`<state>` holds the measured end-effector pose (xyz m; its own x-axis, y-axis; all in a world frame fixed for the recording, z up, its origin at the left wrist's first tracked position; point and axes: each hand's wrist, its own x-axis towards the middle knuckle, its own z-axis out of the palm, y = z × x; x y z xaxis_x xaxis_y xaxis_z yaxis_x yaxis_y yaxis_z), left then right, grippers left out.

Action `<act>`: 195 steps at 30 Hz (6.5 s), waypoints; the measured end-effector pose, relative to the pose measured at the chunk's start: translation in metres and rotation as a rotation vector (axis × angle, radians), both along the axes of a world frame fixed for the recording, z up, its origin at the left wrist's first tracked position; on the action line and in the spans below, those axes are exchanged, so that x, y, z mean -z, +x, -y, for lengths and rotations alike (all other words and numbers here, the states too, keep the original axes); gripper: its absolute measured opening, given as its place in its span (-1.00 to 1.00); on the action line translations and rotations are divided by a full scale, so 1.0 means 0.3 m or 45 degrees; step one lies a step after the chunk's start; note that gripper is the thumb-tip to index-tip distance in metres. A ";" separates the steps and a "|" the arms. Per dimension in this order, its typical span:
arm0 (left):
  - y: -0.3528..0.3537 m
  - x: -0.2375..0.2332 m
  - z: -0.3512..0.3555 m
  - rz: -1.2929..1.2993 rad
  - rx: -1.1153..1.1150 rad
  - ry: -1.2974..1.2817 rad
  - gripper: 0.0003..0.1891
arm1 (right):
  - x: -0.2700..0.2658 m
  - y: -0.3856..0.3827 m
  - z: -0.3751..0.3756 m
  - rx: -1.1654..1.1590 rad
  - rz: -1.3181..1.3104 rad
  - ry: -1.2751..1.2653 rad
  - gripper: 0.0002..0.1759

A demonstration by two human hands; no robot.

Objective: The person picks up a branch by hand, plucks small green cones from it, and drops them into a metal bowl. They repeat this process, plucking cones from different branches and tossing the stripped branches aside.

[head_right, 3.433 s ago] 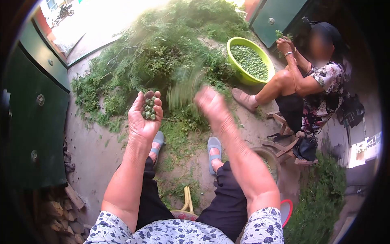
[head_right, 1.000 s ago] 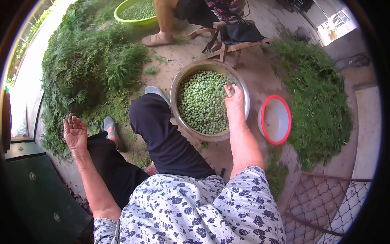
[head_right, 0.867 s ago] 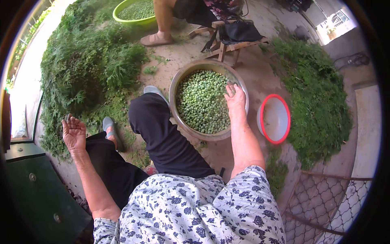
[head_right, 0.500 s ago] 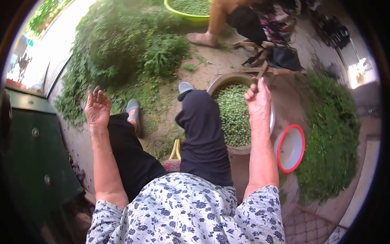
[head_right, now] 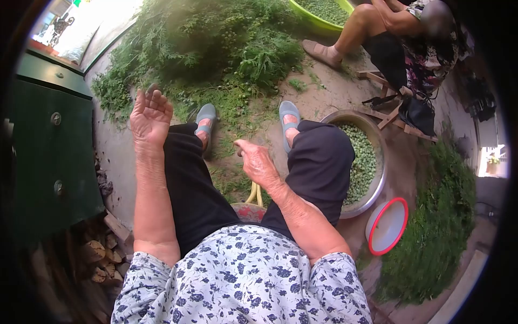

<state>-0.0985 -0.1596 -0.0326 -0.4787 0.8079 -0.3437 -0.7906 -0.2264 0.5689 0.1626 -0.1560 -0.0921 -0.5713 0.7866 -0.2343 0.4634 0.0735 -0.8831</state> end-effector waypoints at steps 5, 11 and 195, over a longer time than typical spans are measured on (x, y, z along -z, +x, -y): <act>-0.016 -0.029 0.040 0.093 0.001 0.120 -0.69 | 0.068 -0.001 0.023 -0.267 -0.068 0.495 -0.75; -0.027 -0.016 0.050 0.172 -0.132 0.161 -0.72 | 0.052 0.013 0.101 -0.363 -0.114 0.326 -0.78; 0.290 -0.119 -0.571 -0.177 0.443 -0.037 -0.86 | -0.302 -0.044 -0.721 0.929 -1.479 -0.774 -0.66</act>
